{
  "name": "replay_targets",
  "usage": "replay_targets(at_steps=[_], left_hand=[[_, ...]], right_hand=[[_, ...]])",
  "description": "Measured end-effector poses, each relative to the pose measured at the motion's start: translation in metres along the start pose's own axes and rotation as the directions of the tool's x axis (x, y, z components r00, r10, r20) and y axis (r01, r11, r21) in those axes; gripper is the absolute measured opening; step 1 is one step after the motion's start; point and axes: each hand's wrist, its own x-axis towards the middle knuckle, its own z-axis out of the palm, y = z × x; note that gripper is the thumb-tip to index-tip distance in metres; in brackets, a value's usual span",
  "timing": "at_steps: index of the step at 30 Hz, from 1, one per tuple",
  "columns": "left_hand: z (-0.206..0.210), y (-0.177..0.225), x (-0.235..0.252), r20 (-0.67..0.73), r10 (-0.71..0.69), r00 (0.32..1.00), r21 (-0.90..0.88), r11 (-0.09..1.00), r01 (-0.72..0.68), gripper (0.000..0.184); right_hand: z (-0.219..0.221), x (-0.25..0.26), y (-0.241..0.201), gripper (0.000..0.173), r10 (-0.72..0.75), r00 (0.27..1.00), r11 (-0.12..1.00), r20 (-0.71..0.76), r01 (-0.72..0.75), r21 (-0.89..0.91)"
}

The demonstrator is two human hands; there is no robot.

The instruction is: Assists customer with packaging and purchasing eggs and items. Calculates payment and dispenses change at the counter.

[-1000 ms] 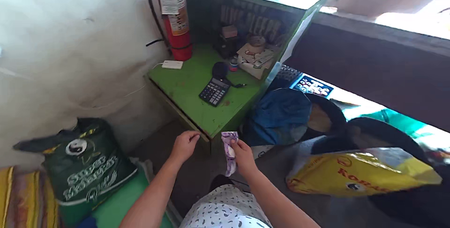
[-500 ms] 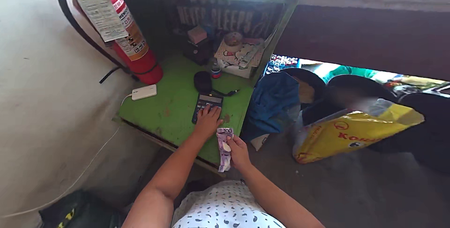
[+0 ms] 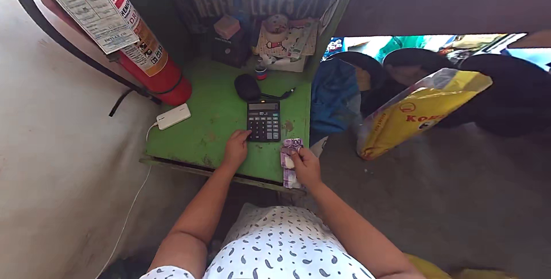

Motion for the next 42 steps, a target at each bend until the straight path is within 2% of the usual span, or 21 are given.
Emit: replay_targets(at_steps=[4, 8, 10, 12, 15, 18, 22, 24, 27, 29, 32, 37, 42], left_hand=[[-0.002, 0.003, 0.008, 0.03, 0.035, 0.999, 0.132, 0.991, -0.039, 0.035], [0.003, 0.008, 0.009, 0.019, 0.143, 0.99, 0.229, 0.963, -0.144, 0.038], [0.005, 0.014, 0.009, 0.053, 0.125, 0.991, 0.275, 0.952, -0.134, 0.039], [0.003, 0.027, 0.011, 0.089, 0.089, 0.992, 0.295, 0.949, -0.111, 0.038], [0.013, 0.043, 0.01, 0.091, 0.163, 0.982, 0.286, 0.941, -0.183, 0.039], [0.028, 0.049, 0.006, 0.18, 0.125, 0.976, 0.335, 0.925, -0.181, 0.041], [0.037, 0.047, -0.002, 0.149, 0.152, 0.977, 0.403, 0.893, -0.201, 0.043], [0.036, 0.043, -0.009, 0.142, 0.169, 0.975, 0.381, 0.9, -0.212, 0.046], [0.025, 0.038, -0.018, 0.158, 0.12, 0.98, 0.198, 0.969, -0.151, 0.039], [0.021, 0.031, -0.023, 0.052, 0.081, 0.995, 0.136, 0.987, -0.087, 0.041], [0.017, 0.023, -0.017, -0.091, 0.026, 0.996, 0.181, 0.983, -0.009, 0.047], [0.011, 0.02, 0.0, -0.019, -0.003, 1.0, 0.299, 0.954, 0.008, 0.051], [0.004, 0.021, 0.004, -0.061, -0.055, 0.997, 0.36, 0.93, 0.074, 0.047]], right_hand=[[0.002, -0.001, 0.0, 0.029, 0.011, 0.999, 0.999, -0.037, -0.013, -0.046], [0.004, -0.002, 0.0, 0.029, 0.035, 0.997, 0.997, -0.066, -0.039, -0.061], [0.005, -0.002, 0.001, 0.03, 0.018, 0.998, 0.997, -0.067, -0.023, -0.076], [0.005, -0.001, 0.001, 0.031, 0.02, 0.998, 0.995, -0.062, -0.026, -0.092], [0.005, -0.001, 0.001, 0.031, 0.022, 0.998, 0.994, -0.059, -0.028, -0.102], [0.006, -0.002, 0.002, 0.031, 0.01, 0.998, 0.993, -0.062, -0.017, -0.113], [0.005, -0.001, -0.002, 0.032, 0.001, 0.999, 0.99, -0.054, -0.008, -0.138], [0.006, -0.001, -0.002, 0.032, -0.01, 0.998, 0.99, -0.06, 0.002, -0.138], [0.006, -0.002, -0.002, 0.032, -0.023, 0.998, 0.991, -0.059, 0.015, -0.132], [0.006, -0.002, -0.001, 0.031, -0.031, 0.998, 0.992, -0.059, 0.024, -0.127], [0.007, -0.001, 0.002, 0.031, -0.038, 0.998, 0.992, -0.056, 0.031, -0.12], [0.007, 0.001, 0.003, 0.032, -0.049, 0.998, 0.991, -0.043, 0.044, -0.127], [0.006, 0.001, 0.002, 0.032, -0.047, 0.998, 0.991, -0.041, 0.042, -0.124]])
